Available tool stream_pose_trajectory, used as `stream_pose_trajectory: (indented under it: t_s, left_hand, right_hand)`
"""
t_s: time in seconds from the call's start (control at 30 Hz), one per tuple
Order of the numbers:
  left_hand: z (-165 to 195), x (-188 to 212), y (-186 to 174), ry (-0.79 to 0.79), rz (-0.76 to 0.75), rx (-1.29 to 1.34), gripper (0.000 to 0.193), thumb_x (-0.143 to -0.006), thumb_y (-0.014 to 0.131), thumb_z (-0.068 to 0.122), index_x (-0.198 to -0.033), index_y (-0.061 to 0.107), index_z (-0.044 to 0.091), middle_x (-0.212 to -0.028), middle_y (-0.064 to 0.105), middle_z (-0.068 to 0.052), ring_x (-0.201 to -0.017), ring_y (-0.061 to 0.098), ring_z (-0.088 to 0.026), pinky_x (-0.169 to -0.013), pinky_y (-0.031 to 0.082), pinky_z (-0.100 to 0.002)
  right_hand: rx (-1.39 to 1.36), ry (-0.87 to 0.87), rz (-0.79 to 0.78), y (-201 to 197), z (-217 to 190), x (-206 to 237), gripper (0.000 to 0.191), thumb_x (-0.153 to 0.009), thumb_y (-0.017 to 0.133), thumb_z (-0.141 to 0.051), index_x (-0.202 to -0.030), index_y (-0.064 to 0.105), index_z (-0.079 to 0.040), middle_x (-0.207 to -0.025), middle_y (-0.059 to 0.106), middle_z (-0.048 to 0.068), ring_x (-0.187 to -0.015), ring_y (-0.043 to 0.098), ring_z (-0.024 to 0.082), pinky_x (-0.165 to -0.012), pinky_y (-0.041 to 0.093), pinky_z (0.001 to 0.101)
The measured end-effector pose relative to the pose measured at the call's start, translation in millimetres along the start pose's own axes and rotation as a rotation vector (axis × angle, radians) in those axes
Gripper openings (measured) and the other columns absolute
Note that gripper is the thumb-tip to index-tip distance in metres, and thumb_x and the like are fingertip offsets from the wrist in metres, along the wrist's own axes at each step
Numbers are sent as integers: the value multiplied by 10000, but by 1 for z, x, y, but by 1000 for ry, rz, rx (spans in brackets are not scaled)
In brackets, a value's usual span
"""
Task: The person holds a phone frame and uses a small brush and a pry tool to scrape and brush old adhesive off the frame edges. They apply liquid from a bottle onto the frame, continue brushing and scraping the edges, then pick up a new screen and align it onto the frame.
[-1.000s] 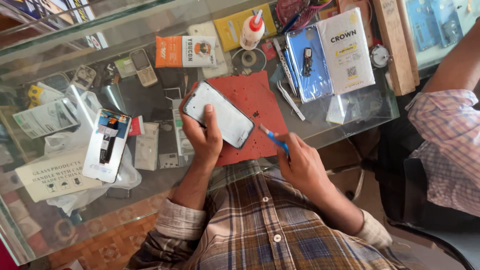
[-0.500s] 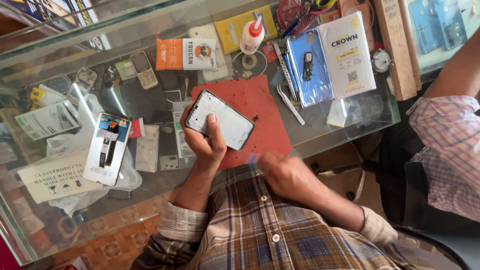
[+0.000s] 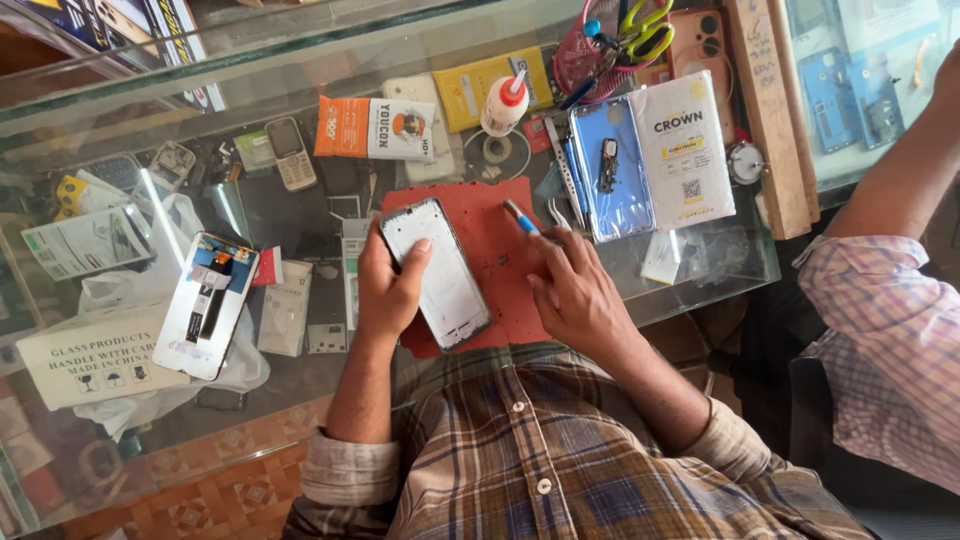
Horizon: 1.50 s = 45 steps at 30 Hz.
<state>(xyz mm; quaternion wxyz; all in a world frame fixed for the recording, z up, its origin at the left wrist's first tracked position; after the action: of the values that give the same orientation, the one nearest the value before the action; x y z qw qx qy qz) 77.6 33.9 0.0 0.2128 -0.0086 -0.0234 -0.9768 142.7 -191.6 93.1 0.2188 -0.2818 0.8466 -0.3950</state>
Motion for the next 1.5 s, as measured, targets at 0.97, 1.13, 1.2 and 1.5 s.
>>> stream_pose_trajectory:
  t_s: [0.97, 1.13, 1.2, 1.5]
  left_hand:
    - [7, -4, 17, 8, 46, -298, 332, -939, 632, 143, -1217, 576, -29, -991, 738, -202, -918, 744, -363, -793, 564, -415]
    - [3, -6, 18, -1, 40, -358, 289, -968, 652, 157, -1159, 553, -36, -982, 734, -231, -932, 737, -402, -795, 562, -435]
    - [4, -6, 18, -5, 29, -357, 305, -968, 651, 167, -1165, 545, -39, -988, 735, -236, -937, 738, -407, -782, 563, -440]
    - [9, -8, 18, -34, 22, -376, 318, -961, 630, 178, -1172, 528, -36, -966, 734, -239, -908, 740, -412, -742, 569, -458]
  right_hand:
    - [-119, 173, 31, 14, 22, -9, 320, -880, 632, 19, -1198, 646, -13, -957, 622, 159, -714, 655, 356, -635, 525, 434]
    - [-156, -51, 33, 26, -4, -35, 275, -926, 682, -24, -1198, 641, -35, -1091, 648, 152, -814, 685, 347, -678, 553, 422]
    - [-149, -99, 46, 31, -12, -46, 286, -927, 689, -27, -1210, 647, -41, -1120, 656, 145, -827, 690, 340, -692, 557, 421]
    - [-33, -204, 82, 38, -40, -63, 277, -929, 684, -28, -1202, 678, -68, -1159, 698, 93, -945, 724, 307, -751, 584, 402]
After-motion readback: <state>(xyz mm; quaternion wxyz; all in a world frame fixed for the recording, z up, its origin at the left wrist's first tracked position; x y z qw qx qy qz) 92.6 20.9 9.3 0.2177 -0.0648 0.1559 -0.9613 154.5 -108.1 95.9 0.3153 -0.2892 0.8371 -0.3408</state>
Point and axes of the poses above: each hand's wrist, its own x-axis away from the middle knuckle, its own y-axis out of the palm, z = x × y, the point moved 5 cm from there along -x, towards the middle knuckle
